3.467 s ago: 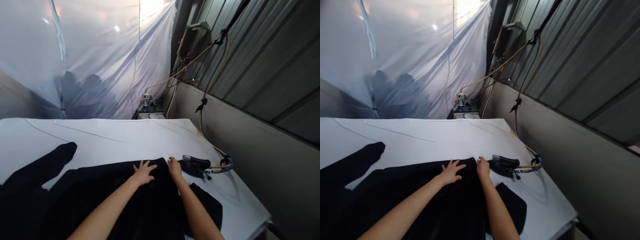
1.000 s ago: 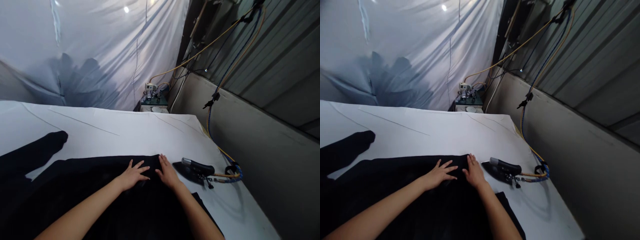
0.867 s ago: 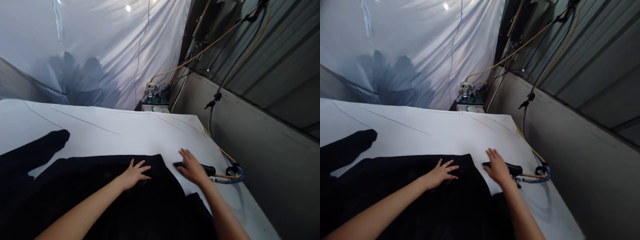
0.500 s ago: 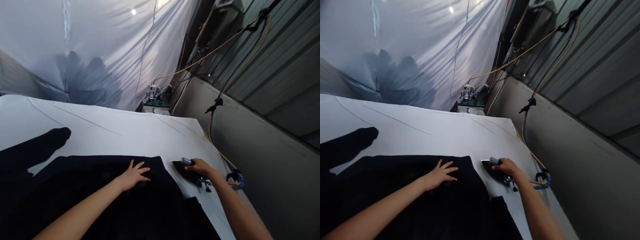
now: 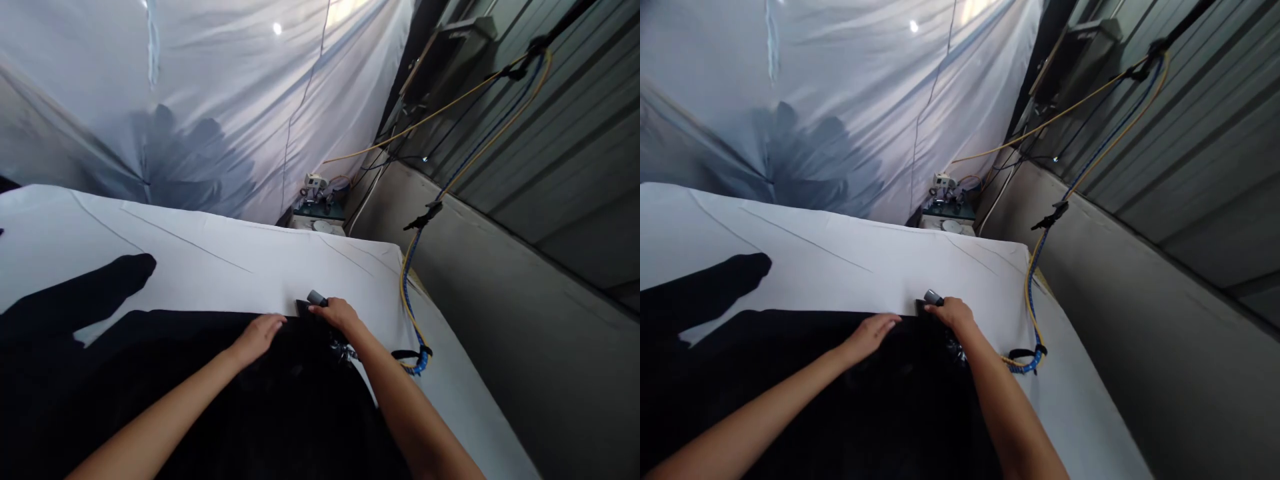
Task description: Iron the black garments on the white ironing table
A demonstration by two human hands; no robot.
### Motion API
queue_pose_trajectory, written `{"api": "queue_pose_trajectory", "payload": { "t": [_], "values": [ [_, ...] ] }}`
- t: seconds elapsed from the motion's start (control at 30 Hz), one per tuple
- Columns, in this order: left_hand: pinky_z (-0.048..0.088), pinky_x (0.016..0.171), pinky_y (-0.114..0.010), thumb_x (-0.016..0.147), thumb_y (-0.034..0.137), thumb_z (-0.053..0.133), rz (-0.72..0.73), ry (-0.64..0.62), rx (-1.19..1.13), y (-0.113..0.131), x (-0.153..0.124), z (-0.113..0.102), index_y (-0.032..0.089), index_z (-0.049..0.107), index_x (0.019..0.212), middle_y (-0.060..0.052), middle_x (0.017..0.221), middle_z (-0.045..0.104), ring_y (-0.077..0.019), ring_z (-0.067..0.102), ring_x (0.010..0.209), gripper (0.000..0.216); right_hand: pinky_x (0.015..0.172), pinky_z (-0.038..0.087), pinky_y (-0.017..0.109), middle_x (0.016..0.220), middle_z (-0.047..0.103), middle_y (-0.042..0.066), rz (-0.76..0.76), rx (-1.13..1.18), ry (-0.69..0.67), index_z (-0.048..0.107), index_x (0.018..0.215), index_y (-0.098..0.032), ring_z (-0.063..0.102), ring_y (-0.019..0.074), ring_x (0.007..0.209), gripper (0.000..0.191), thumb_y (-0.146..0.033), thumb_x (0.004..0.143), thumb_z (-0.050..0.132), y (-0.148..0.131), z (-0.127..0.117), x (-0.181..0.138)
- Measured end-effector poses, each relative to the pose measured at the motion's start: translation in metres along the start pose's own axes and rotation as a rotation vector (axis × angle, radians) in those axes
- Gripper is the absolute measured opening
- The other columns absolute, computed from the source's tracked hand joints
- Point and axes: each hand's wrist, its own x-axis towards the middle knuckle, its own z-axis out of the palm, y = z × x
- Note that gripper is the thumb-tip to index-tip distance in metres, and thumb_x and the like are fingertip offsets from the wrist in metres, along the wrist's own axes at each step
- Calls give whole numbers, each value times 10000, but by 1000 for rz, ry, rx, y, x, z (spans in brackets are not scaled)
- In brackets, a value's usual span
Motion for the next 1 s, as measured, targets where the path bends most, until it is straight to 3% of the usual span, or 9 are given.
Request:
{"api": "queue_pose_trajectory", "payload": {
  "t": [0.1, 0.2, 0.4, 0.77, 1.0],
  "values": [
    [391, 872, -379, 861, 302, 292, -282, 102, 262, -17, 7, -22, 177, 568, 1024, -88, 1009, 612, -211, 516, 975, 344, 625, 420, 282, 966, 648, 101, -24, -8, 4, 625, 977, -207, 598, 244, 846, 673, -743, 633, 409, 5, 1, 2],
    [361, 849, -437, 824, 437, 352, -444, -7, 471, -27, 12, -39, 166, 589, 938, -108, 954, 620, -271, 507, 968, 378, 625, 414, 282, 944, 650, 97, -60, -42, 26, 628, 964, -211, 597, 241, 836, 658, -740, 646, 398, 6, 3, 1],
    [394, 718, -315, 823, 439, 304, -418, -209, 382, -40, 12, -48, 232, 601, 819, -66, 907, 633, -205, 564, 873, 362, 626, 408, 279, 902, 655, 77, -162, -113, 11, 634, 932, -231, 594, 236, 816, 658, -764, 637, 385, 1, 6, -9],
    [392, 659, -281, 792, 455, 326, -502, -185, 287, -49, 14, -51, 250, 565, 732, -24, 859, 648, -190, 578, 830, 320, 618, 398, 270, 807, 660, 76, -344, -254, -58, 644, 861, -229, 599, 242, 773, 662, -788, 593, 413, 1, 7, -26],
    [407, 685, -292, 795, 439, 329, -496, -188, 301, -55, 16, -47, 251, 582, 761, -34, 913, 651, -197, 582, 862, 317, 610, 392, 270, 816, 665, 66, -336, -283, -136, 647, 868, -244, 601, 243, 772, 623, -761, 561, 484, 15, 4, -37]
  ]
}}
